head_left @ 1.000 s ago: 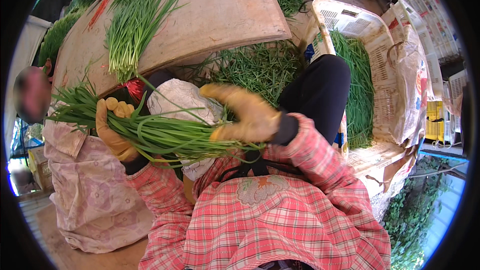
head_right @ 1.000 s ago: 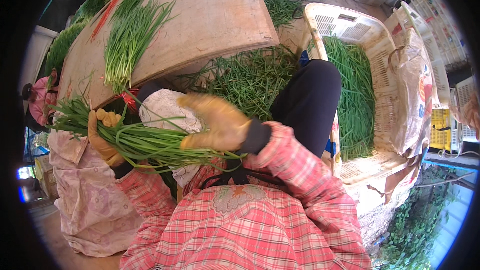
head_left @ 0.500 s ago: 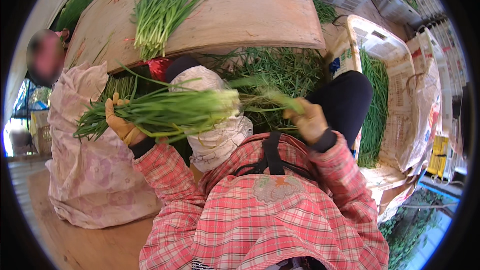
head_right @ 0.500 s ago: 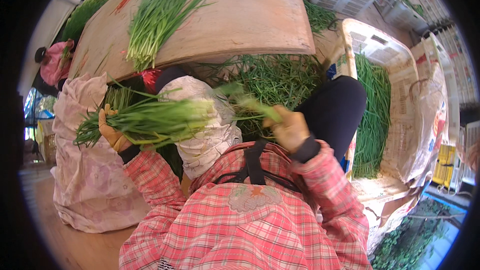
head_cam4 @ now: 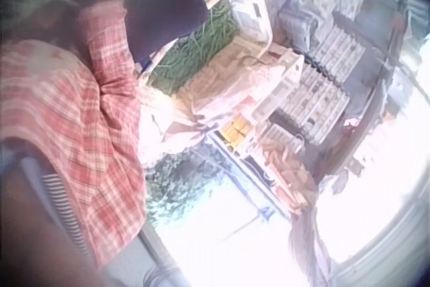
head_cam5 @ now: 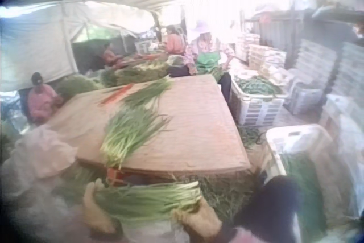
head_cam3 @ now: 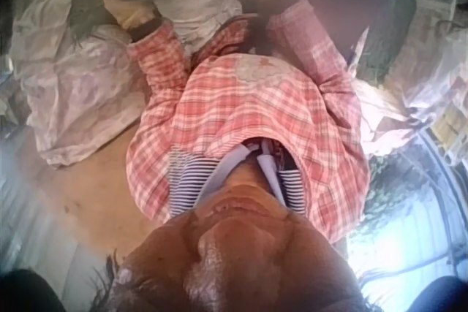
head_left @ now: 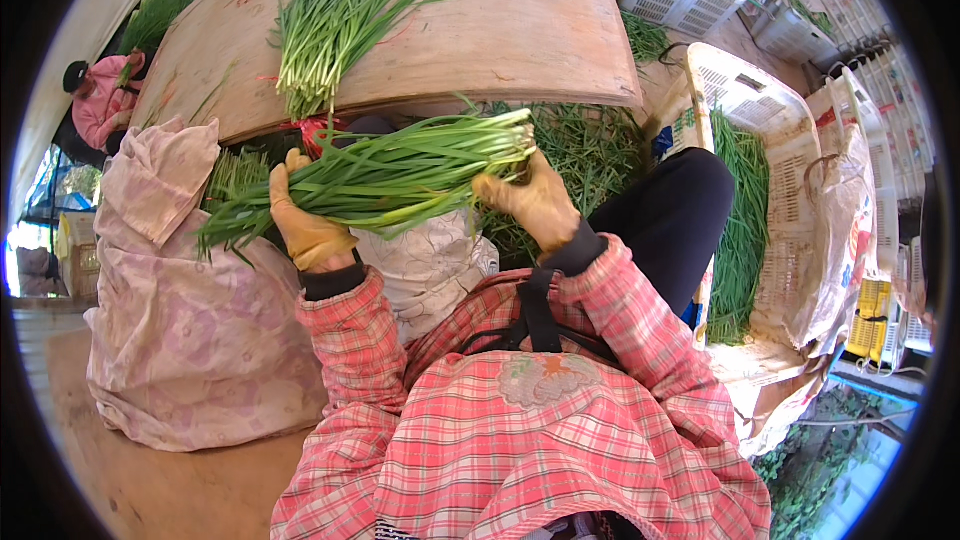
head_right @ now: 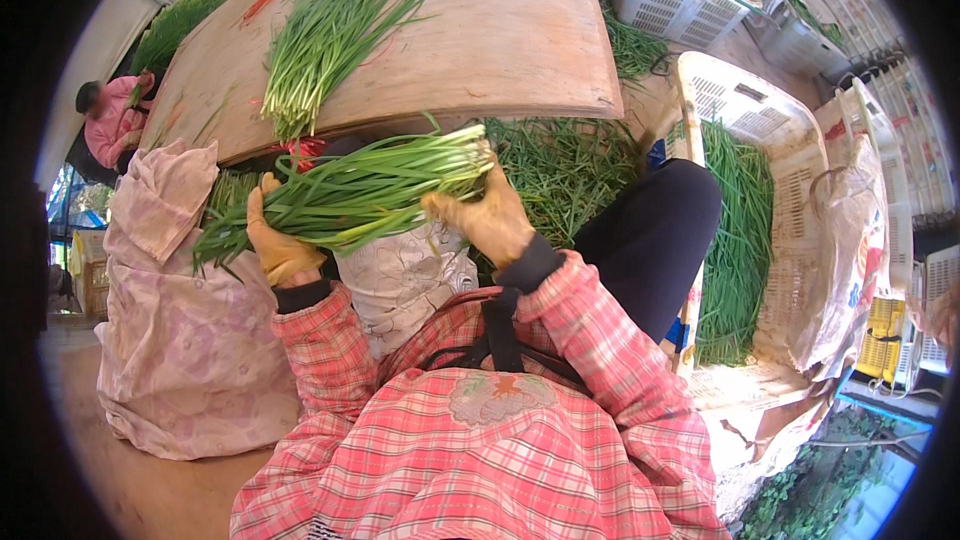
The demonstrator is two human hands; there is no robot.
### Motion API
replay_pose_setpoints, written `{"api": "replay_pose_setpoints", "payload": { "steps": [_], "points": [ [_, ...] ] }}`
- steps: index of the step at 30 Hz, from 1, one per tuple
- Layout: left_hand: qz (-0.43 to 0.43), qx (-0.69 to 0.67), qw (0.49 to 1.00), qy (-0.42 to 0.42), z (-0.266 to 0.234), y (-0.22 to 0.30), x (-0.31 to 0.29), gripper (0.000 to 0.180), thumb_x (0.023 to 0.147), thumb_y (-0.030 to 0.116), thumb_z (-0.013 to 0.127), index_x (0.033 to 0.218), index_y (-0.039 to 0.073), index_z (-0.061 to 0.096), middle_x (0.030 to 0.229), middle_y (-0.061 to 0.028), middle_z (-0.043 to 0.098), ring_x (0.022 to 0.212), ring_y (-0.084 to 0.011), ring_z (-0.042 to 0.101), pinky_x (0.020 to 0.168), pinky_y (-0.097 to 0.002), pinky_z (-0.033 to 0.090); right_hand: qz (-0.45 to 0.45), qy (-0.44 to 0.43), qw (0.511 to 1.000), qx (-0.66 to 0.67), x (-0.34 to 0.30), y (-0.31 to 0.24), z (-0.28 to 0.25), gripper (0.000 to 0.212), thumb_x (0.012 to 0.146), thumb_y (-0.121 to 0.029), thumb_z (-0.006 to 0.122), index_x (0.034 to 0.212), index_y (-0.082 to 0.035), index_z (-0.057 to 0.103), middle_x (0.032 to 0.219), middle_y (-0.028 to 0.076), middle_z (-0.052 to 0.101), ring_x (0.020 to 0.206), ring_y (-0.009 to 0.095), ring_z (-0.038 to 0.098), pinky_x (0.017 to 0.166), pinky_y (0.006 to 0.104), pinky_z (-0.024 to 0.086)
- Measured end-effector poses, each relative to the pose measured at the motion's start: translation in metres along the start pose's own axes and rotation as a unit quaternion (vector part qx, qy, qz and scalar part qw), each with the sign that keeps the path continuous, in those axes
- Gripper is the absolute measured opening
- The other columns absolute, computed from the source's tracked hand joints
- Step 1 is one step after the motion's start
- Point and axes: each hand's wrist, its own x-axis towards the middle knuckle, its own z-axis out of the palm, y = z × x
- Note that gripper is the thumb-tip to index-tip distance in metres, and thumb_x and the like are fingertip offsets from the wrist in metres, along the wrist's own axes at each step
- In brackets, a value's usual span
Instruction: The person sorts and bundles green onions by hand, removing loose leaves and aligning the stalks.
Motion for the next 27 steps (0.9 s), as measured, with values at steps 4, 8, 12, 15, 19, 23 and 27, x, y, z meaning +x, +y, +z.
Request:
{"api": "replay_pose_setpoints", "payload": {
  "steps": [4,8,12,15,19,23,27],
  "points": [
    [-0.078,0.005,0.977,-0.199,0.006,-0.009,-0.023,0.027,0.086,0.020,0.053,0.103,-0.001,0.059,0.097,-0.0109,0.059,0.093,-0.0250,0.055,0.086,-0.0391,0.045,-0.085,0.051,0.988,0.114,0.016,0.002,-0.006,0.061,0.069,-0.009,0.078,0.118,-0.002,0.042,0.103,0.006,0.059,0.092,0.016,0.056,0.078,0.0260,0.047],
    [-0.045,0.043,0.976,-0.207,0.002,-0.009,-0.019,0.029,0.087,0.021,0.052,0.102,-0.003,0.058,0.096,-0.0125,0.059,0.090,-0.0263,0.055,0.086,-0.0384,0.044,-0.095,0.043,0.994,-0.014,0.008,0.019,-0.019,0.052,0.073,-0.003,0.071,0.117,-0.001,0.043,0.098,0.006,0.059,0.085,0.016,0.057,0.072,0.0251,0.048],
    [-0.072,0.056,0.968,-0.235,-0.004,-0.009,-0.013,0.030,0.088,0.022,0.052,0.101,-0.003,0.058,0.093,-0.0121,0.060,0.087,-0.0243,0.056,0.083,-0.0367,0.046,0.044,0.064,0.993,-0.094,-0.006,0.016,-0.028,0.035,0.081,0.000,0.057,0.114,-0.001,0.046,0.086,0.005,0.059,0.063,0.013,0.052,0.052,0.0235,0.043],
    [-0.062,0.087,0.985,-0.133,-0.001,-0.011,-0.011,0.030,0.088,0.022,0.052,0.102,-0.003,0.058,0.092,-0.0115,0.061,0.086,-0.0221,0.057,0.082,-0.0350,0.047,0.011,0.025,0.986,-0.165,0.000,0.041,-0.048,0.031,0.082,0.001,0.052,0.112,-0.001,0.047,0.081,0.004,0.059,0.062,0.011,0.050,0.052,0.0229,0.040],
    [-0.017,0.114,0.993,0.009,0.007,-0.003,-0.016,0.030,0.088,0.023,0.053,0.105,-0.001,0.057,0.095,-0.0090,0.061,0.085,-0.0206,0.058,0.082,-0.0347,0.047,-0.039,0.090,0.928,-0.361,-0.004,0.048,-0.083,0.026,0.080,0.002,0.048,0.103,0.000,0.059,0.075,0.003,0.061,0.057,0.008,0.044,0.052,0.0224,0.039],
    [-0.007,0.086,0.996,0.001,-0.022,0.008,0.006,0.031,0.088,0.023,0.051,0.109,0.001,0.056,0.099,-0.0079,0.061,0.088,-0.0213,0.057,0.081,-0.0362,0.048,-0.026,0.076,0.791,-0.606,-0.010,0.023,-0.119,0.027,0.077,-0.017,0.062,0.099,-0.001,0.061,0.097,0.020,0.061,0.090,0.032,0.060,0.077,0.0381,0.048],
    [-0.040,0.070,0.997,0.009,-0.042,-0.003,0.015,0.028,0.090,0.023,0.046,0.106,0.003,0.058,0.100,-0.0069,0.061,0.090,-0.0223,0.058,0.081,-0.0383,0.048,-0.068,0.032,0.787,-0.613,-0.017,0.022,-0.102,0.053,0.071,-0.030,0.071,0.110,0.002,0.055,0.114,0.024,0.053,0.102,0.035,0.055,0.085,0.0371,0.045]
  ]
}}
